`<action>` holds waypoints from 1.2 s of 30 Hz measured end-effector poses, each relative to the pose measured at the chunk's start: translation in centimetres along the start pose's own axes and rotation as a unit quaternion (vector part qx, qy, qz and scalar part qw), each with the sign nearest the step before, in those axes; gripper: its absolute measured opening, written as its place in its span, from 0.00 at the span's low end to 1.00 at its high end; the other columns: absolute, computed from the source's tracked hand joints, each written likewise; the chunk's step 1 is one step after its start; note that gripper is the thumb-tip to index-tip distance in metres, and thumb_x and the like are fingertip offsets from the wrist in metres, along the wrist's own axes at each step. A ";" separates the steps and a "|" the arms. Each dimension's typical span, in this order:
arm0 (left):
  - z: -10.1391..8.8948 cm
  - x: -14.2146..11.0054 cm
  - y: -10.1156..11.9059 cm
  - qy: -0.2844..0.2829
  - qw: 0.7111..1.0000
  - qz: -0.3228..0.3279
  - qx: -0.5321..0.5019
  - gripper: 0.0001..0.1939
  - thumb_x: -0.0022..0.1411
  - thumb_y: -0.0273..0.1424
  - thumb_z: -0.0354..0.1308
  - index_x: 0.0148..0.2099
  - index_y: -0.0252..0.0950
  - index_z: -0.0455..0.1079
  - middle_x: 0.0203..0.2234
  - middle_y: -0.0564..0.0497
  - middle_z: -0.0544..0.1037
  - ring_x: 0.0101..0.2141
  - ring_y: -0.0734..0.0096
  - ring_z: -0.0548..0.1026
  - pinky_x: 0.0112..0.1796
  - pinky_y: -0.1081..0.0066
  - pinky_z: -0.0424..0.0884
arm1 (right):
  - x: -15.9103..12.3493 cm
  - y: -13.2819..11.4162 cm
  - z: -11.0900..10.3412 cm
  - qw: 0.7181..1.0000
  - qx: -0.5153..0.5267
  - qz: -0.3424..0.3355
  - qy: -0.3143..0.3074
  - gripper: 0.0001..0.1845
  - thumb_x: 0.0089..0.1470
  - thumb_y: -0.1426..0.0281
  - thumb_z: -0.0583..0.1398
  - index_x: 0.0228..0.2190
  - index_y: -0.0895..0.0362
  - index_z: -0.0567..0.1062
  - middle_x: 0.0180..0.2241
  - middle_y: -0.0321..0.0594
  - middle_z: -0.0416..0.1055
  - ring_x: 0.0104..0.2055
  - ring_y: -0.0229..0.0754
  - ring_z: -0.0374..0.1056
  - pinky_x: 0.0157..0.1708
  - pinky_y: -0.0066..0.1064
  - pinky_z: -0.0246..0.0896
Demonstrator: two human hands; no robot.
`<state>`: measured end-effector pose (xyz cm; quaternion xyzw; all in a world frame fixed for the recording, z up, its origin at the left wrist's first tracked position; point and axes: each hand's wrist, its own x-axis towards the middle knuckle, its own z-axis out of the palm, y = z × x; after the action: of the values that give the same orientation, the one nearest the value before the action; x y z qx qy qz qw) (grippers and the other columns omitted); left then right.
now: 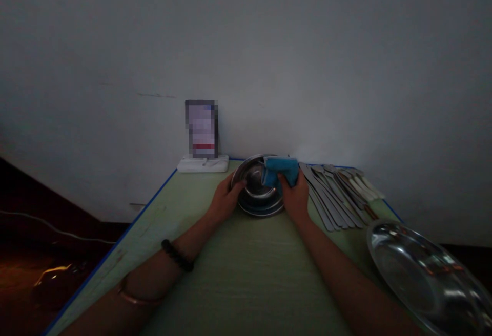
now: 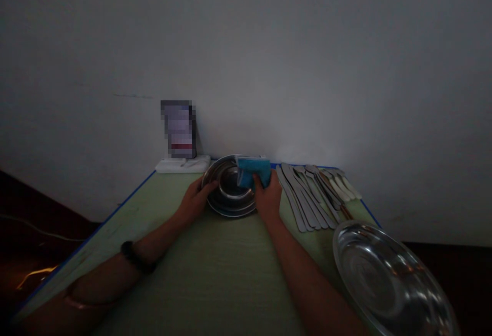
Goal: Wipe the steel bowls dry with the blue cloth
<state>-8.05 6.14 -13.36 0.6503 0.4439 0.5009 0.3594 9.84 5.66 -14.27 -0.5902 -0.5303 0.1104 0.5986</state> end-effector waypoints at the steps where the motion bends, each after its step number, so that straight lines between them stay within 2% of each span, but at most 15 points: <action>1: 0.0 0.0 0.1 -0.009 1.000 -0.015 -0.007 0.17 0.57 0.38 0.52 0.43 0.33 0.71 0.35 0.47 0.78 0.38 0.57 0.74 0.41 0.57 0.69 | 0.0 0.0 0.0 1.000 -0.009 -0.012 -0.001 0.17 0.48 0.58 0.57 0.35 0.58 0.69 0.27 0.38 0.68 0.29 0.41 0.61 0.31 0.31 0.55; 3: 0.0 -0.2 0.1 -0.028 0.999 -0.027 -0.012 0.17 0.57 0.39 0.52 0.41 0.32 0.72 0.33 0.46 0.79 0.36 0.56 0.75 0.39 0.56 0.70 | 0.1 -0.3 -0.1 0.999 -0.025 -0.030 -0.006 0.18 0.47 0.58 0.57 0.36 0.59 0.69 0.30 0.39 0.69 0.30 0.41 0.62 0.33 0.32 0.56; 5: 0.1 -0.4 0.0 -0.030 0.999 -0.016 -0.009 0.18 0.57 0.39 0.52 0.44 0.33 0.71 0.35 0.46 0.78 0.38 0.55 0.75 0.41 0.55 0.70 | 0.4 -0.7 -0.3 0.999 -0.036 -0.030 -0.014 0.21 0.45 0.57 0.59 0.37 0.59 0.68 0.31 0.41 0.70 0.31 0.42 0.63 0.33 0.32 0.56; 10: 0.4 -0.9 -0.2 -0.038 0.994 0.106 -0.008 0.22 0.61 0.36 0.49 0.56 0.38 0.61 0.52 0.46 0.69 0.52 0.60 0.66 0.53 0.57 0.61 | 1.6 -1.6 -0.9 1.000 -0.023 0.017 -0.008 0.21 0.39 0.54 0.62 0.29 0.59 0.72 0.26 0.40 0.71 0.28 0.43 0.64 0.30 0.33 0.57; 13: 0.6 -1.0 0.0 -0.017 0.992 0.122 -0.020 0.24 0.61 0.36 0.49 0.59 0.38 0.56 0.55 0.46 0.65 0.55 0.61 0.62 0.56 0.57 0.57 | 1.4 -1.8 -0.6 0.998 0.017 0.059 -0.019 0.20 0.39 0.54 0.61 0.26 0.59 0.74 0.24 0.40 0.72 0.27 0.43 0.66 0.28 0.33 0.58; 16: 0.8 -1.0 0.2 0.042 0.993 0.106 -0.033 0.25 0.61 0.37 0.50 0.59 0.38 0.55 0.56 0.46 0.64 0.57 0.61 0.60 0.57 0.58 0.54 | 0.2 -1.8 0.5 0.989 0.069 0.128 -0.038 0.21 0.42 0.54 0.59 0.27 0.60 0.76 0.23 0.40 0.73 0.28 0.44 0.68 0.27 0.32 0.60; 18: 0.9 -0.9 0.4 0.047 0.994 0.085 -0.040 0.26 0.60 0.37 0.51 0.59 0.37 0.55 0.56 0.45 0.64 0.57 0.62 0.60 0.57 0.60 0.53 | -0.6 -1.6 1.1 0.982 0.092 0.158 -0.049 0.20 0.43 0.56 0.59 0.30 0.60 0.76 0.26 0.41 0.75 0.29 0.44 0.70 0.28 0.32 0.61; 22: 0.7 -0.7 0.7 0.006 0.994 0.000 -0.105 0.26 0.59 0.39 0.51 0.57 0.35 0.57 0.53 0.46 0.68 0.55 0.60 0.62 0.56 0.59 0.55 | 0.0 -1.4 0.6 0.985 0.087 0.137 -0.061 0.17 0.39 0.64 0.62 0.33 0.59 0.75 0.31 0.41 0.75 0.32 0.45 0.69 0.32 0.35 0.62; 24: 0.5 -0.7 0.8 -0.018 0.989 -0.044 -0.141 0.26 0.58 0.40 0.51 0.56 0.34 0.59 0.51 0.45 0.69 0.54 0.58 0.64 0.55 0.58 0.57 | 1.1 -1.4 -0.4 0.988 0.074 0.114 -0.075 0.16 0.35 0.67 0.64 0.31 0.59 0.75 0.29 0.40 0.75 0.32 0.45 0.68 0.34 0.37 0.61; 27: 0.4 -0.6 1.0 -0.047 0.985 -0.068 -0.148 0.27 0.57 0.41 0.52 0.56 0.34 0.61 0.51 0.45 0.70 0.52 0.56 0.66 0.54 0.58 0.58 | 2.3 -1.3 -1.3 0.989 0.067 0.089 -0.096 0.15 0.31 0.70 0.65 0.27 0.58 0.75 0.26 0.38 0.73 0.30 0.45 0.67 0.35 0.37 0.60; 29: 0.5 -0.7 1.2 -0.031 0.988 -0.071 -0.132 0.26 0.59 0.42 0.50 0.56 0.35 0.61 0.52 0.45 0.69 0.53 0.57 0.65 0.55 0.59 0.57 | 2.2 -1.2 -1.0 0.988 0.074 0.088 -0.098 0.14 0.34 0.67 0.64 0.28 0.58 0.75 0.26 0.39 0.74 0.30 0.45 0.67 0.34 0.37 0.60; 33: 0.9 -1.0 1.6 0.051 0.993 -0.074 -0.076 0.27 0.62 0.45 0.43 0.57 0.34 0.60 0.54 0.46 0.67 0.56 0.61 0.61 0.57 0.63 0.53 | 0.5 -0.9 0.8 0.981 0.117 0.111 -0.110 0.17 0.45 0.62 0.57 0.35 0.59 0.75 0.32 0.41 0.75 0.31 0.43 0.70 0.31 0.35 0.63; 36: 0.9 -1.0 1.6 0.062 0.995 -0.051 -0.065 0.27 0.61 0.44 0.44 0.58 0.34 0.59 0.55 0.46 0.65 0.57 0.63 0.60 0.57 0.64 0.52 | 0.4 -0.9 1.0 0.978 0.124 0.120 -0.115 0.17 0.45 0.62 0.58 0.35 0.59 0.75 0.32 0.41 0.75 0.31 0.43 0.70 0.30 0.34 0.64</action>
<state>-6.96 4.61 -12.44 0.5701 0.4646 0.5488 0.3975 8.80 6.30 -13.56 -0.5545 -0.5028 0.3132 0.5845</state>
